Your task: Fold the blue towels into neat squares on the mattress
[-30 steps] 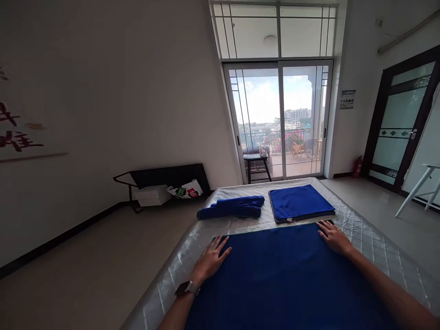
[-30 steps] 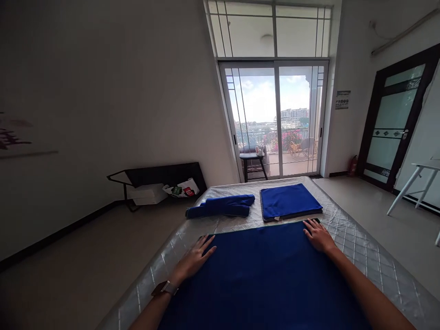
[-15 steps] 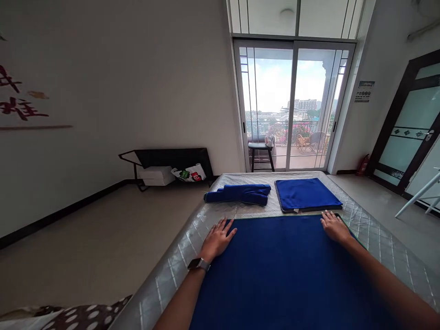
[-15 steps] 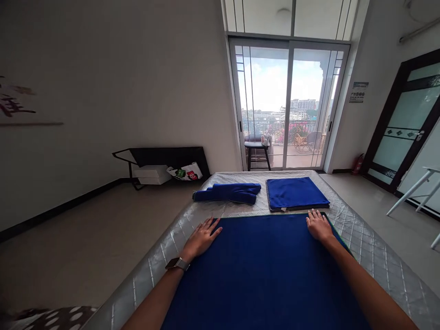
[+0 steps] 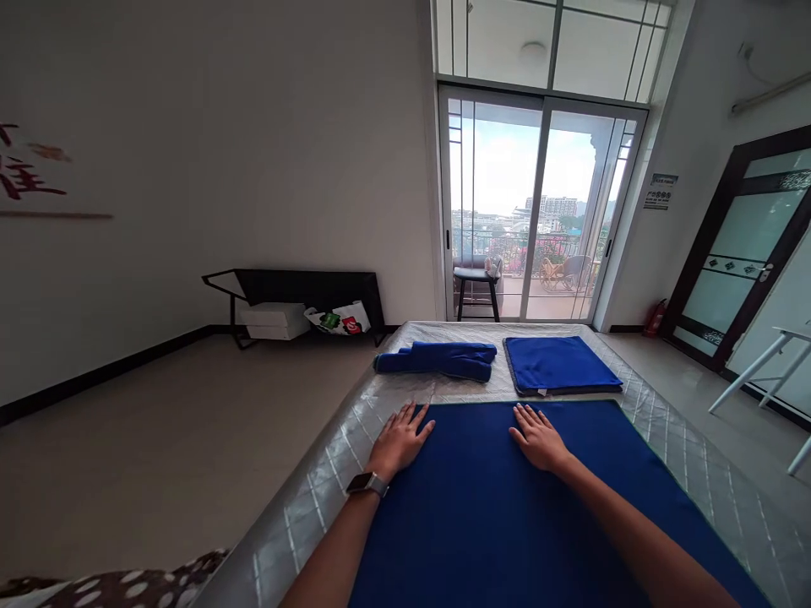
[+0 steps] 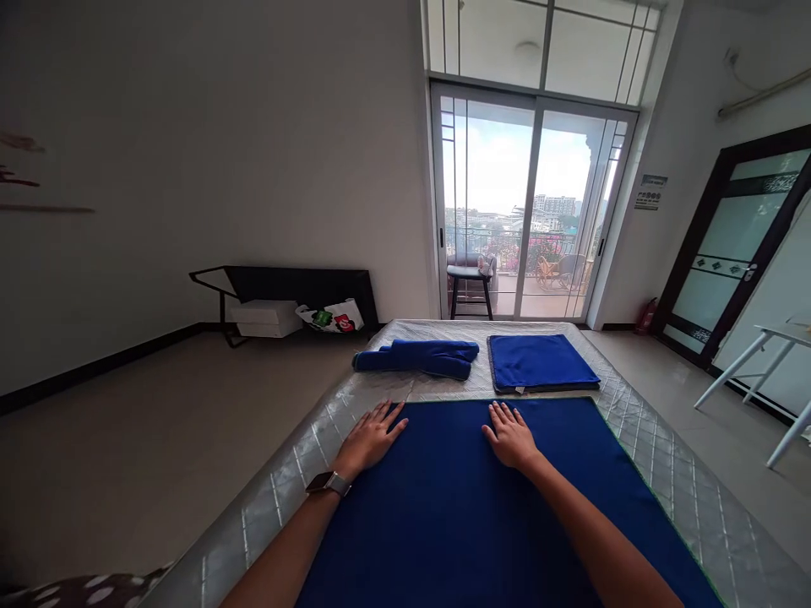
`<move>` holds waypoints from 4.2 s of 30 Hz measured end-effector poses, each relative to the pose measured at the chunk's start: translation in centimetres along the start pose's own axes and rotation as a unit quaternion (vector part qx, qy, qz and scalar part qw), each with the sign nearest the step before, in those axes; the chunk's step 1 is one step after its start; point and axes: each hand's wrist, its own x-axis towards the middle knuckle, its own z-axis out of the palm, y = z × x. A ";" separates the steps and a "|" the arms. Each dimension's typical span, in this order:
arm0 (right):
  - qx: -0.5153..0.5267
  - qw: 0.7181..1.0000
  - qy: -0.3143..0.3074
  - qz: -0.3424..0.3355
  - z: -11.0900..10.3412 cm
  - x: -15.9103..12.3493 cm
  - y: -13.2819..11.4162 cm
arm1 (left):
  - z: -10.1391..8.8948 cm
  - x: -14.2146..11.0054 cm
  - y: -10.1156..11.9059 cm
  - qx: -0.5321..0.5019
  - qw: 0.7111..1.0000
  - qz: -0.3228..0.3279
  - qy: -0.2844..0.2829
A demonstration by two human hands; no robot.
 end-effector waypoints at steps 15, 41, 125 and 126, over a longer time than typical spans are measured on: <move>-0.123 0.974 0.013 0.192 -5.1 -4.8 18.8 | -0.1 0.0 0.0 -0.015 1.000 -0.005 0.005; -0.092 0.986 0.026 0.138 -3.3 -3.5 14.3 | 0.2 0.1 -0.2 -0.038 0.999 -0.001 0.024; 0.013 0.999 -0.012 -0.041 1.6 -9.0 -1.5 | 0.6 0.2 -0.5 -0.009 0.999 0.012 0.035; 0.006 1.000 -0.006 -0.027 1.8 -9.2 -0.1 | 0.7 0.2 -0.5 -0.011 0.999 0.012 0.039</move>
